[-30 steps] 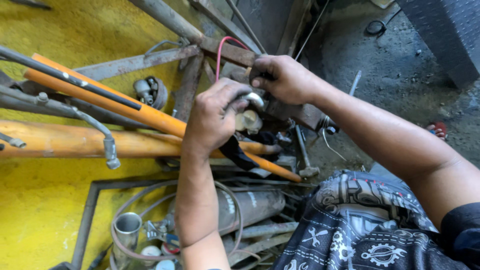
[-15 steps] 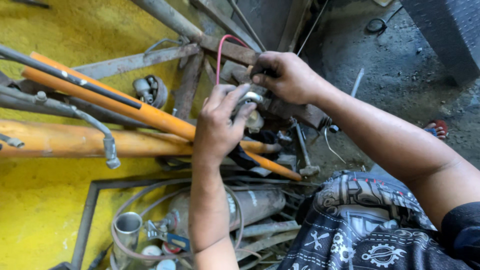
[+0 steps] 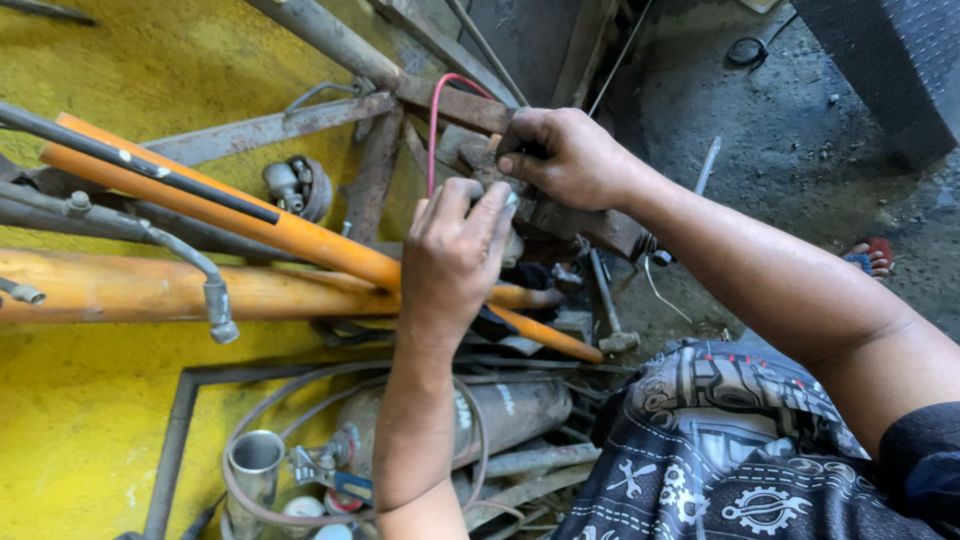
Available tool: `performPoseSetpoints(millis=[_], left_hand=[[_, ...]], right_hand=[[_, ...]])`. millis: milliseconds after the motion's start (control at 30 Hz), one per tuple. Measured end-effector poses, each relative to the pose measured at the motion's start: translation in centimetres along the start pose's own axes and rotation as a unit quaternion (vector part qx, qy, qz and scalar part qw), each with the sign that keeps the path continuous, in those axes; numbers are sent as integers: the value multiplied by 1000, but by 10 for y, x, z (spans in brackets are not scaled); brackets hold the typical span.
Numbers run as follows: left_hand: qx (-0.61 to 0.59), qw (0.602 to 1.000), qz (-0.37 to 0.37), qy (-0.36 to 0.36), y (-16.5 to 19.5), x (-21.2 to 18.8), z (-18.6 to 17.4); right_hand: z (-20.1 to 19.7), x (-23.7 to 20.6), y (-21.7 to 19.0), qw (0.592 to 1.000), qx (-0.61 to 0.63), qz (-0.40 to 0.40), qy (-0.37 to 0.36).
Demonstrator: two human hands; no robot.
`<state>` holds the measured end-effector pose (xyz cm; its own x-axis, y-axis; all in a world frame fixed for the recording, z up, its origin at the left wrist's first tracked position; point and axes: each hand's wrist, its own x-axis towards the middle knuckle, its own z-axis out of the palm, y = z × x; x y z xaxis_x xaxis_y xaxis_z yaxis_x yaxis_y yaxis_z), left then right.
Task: The person clamps a small metal fitting in a bench vise and works a white cylindrical component into it by hand, repeatedly seating and tightening the assembly. They then pick up a gas torch, open the cylinder valve, and ignite the torch, holding the lit torch.
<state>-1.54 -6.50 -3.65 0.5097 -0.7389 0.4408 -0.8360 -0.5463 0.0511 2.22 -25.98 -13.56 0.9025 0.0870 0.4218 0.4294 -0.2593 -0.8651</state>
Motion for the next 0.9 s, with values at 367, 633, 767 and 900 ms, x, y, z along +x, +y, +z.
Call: performPoseSetpoints(millis=[367,633,767,900], left_hand=[[-100,993,-61,-27,-8,4,-8],[-116,989,-67,-56,-8,14,-7],[-126,989,-60,-52,-6,17,-4],[-127,988,-66,-57,-5,18,-4]], right_hand=[[-4,-2,-4,1000,-2,-6,3],[-4,-3,-3,1000,7,-11,9],[-5,-4,-3,1000,21,-3,11],[-6,-5,-3,1000,25,-4,11]])
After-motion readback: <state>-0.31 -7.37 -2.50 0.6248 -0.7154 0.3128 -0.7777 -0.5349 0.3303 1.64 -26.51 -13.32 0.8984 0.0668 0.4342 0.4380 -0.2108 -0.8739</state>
